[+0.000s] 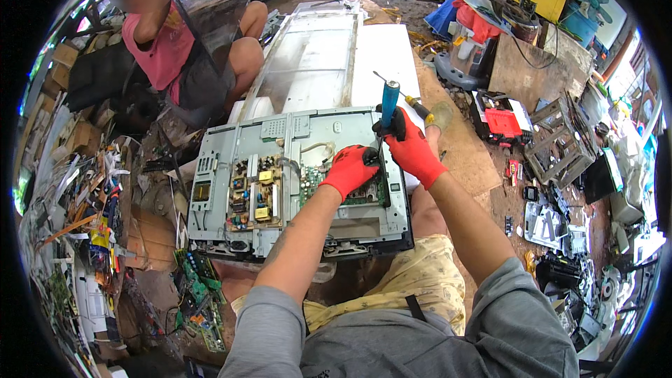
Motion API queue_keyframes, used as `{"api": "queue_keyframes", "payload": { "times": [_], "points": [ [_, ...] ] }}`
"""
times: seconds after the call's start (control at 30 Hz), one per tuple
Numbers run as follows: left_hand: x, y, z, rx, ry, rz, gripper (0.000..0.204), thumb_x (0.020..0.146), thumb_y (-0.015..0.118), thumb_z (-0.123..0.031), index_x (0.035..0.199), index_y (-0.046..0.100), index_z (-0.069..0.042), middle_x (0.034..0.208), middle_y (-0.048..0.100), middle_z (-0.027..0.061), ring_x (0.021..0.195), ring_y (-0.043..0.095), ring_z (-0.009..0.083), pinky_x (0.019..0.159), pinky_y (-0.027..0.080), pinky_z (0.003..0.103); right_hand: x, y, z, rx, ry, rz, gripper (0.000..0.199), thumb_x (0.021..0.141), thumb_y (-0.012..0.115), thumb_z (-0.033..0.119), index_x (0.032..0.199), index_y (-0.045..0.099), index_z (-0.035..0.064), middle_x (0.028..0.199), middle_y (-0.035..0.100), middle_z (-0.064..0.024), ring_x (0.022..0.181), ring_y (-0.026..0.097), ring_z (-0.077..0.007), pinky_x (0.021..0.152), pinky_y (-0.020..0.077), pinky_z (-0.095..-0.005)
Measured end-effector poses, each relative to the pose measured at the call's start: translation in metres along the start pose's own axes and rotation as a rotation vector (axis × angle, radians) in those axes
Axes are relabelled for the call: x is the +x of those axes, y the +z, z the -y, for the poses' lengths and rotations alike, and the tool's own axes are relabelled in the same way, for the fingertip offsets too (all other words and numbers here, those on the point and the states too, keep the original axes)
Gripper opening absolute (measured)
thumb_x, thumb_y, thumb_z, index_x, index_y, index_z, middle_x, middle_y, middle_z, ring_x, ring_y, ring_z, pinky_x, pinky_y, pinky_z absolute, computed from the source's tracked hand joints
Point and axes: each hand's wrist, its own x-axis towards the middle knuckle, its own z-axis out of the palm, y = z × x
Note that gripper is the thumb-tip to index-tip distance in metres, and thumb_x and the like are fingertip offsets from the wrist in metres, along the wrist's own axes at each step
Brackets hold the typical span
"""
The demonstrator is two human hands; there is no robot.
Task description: The person disassembles an electronic device, using a screwdriver to remove screws and pry open the casing. They remove a circuit board and other internal components, placing them aside on the cluttered floor.
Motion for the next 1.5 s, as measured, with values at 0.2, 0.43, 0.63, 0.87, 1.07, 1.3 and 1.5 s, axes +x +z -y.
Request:
{"api": "queue_keyframes", "payload": {
  "times": [0.2, 0.43, 0.63, 0.87, 1.07, 1.3, 1.5],
  "points": [
    [0.002, 0.002, 0.006, 0.123, -0.091, -0.093, 0.033, 0.079, 0.074, -0.028, 0.106, 0.073, -0.009, 0.114, 0.068, 0.0163, 0.113, 0.061, 0.0369, 0.100, 0.048, 0.044, 0.007, 0.005, -0.002, 0.190, 0.127, 0.066, 0.043, 0.091, 0.057, -0.001, 0.132, 0.050, 0.0084, 0.109, 0.071, -0.0079, 0.099, 0.067, -0.0194, 0.088, 0.0522, -0.0330],
    [0.000, 0.025, 0.008, 0.161, -0.057, -0.245, 0.035, 0.078, 0.070, -0.036, 0.102, 0.074, -0.010, 0.111, 0.069, 0.0165, 0.112, 0.062, 0.0359, 0.102, 0.046, 0.046, 0.014, 0.005, -0.025, 0.028, 0.085, -0.044, 0.045, 0.085, 0.074, 0.002, 0.128, 0.058, 0.0027, 0.103, 0.070, -0.0051, 0.094, 0.064, -0.0145, 0.087, 0.0513, -0.0294],
    [-0.003, 0.020, -0.001, 0.096, -0.119, -0.130, 0.038, 0.078, 0.070, -0.037, 0.107, 0.072, -0.013, 0.120, 0.065, 0.0128, 0.125, 0.054, 0.0316, 0.112, 0.035, 0.042, 0.012, -0.001, -0.043, 0.279, 0.012, 0.070, 0.051, 0.091, 0.058, -0.005, 0.141, 0.049, -0.0005, 0.117, 0.070, -0.0098, 0.106, 0.066, -0.0193, 0.094, 0.0504, -0.0305],
    [-0.003, 0.026, 0.002, 0.222, -0.056, -0.173, 0.035, 0.082, 0.070, -0.033, 0.109, 0.070, -0.011, 0.118, 0.065, 0.0136, 0.116, 0.059, 0.0335, 0.104, 0.041, 0.047, 0.013, 0.017, -0.044, 0.100, 0.087, -0.035, 0.063, 0.089, 0.068, -0.004, 0.147, 0.044, 0.0037, 0.121, 0.066, -0.0081, 0.103, 0.064, -0.0139, 0.089, 0.0501, -0.0263],
    [0.006, 0.030, -0.007, 0.347, -0.087, -0.093, 0.042, 0.083, 0.071, -0.036, 0.116, 0.067, -0.009, 0.120, 0.062, 0.0152, 0.120, 0.056, 0.0334, 0.103, 0.040, 0.048, 0.001, 0.017, -0.029, 0.087, -0.088, 0.048, 0.054, 0.094, 0.056, -0.005, 0.146, 0.048, 0.0040, 0.115, 0.068, -0.0083, 0.105, 0.063, -0.0150, 0.095, 0.0492, -0.0305],
    [0.009, 0.036, 0.008, 0.194, -0.081, -0.134, 0.041, 0.078, 0.073, -0.034, 0.109, 0.069, -0.008, 0.119, 0.063, 0.0149, 0.120, 0.056, 0.0335, 0.104, 0.038, 0.051, 0.000, 0.006, -0.053, 0.081, -0.128, -0.118, 0.051, 0.094, 0.062, -0.001, 0.143, 0.051, 0.0031, 0.122, 0.067, -0.0081, 0.106, 0.063, -0.0155, 0.093, 0.0491, -0.0286],
    [0.015, 0.047, 0.012, 0.351, -0.034, -0.168, 0.034, 0.081, 0.066, -0.023, 0.108, 0.070, -0.004, 0.116, 0.064, 0.0168, 0.114, 0.060, 0.0341, 0.101, 0.039, 0.053, -0.032, -0.055, -0.059, -0.260, -0.121, -0.353, 0.032, 0.097, 0.059, 0.008, 0.128, 0.057, -0.0024, 0.124, 0.066, -0.0138, 0.113, 0.064, -0.0222, 0.100, 0.0492, -0.0332]
  ]
}}
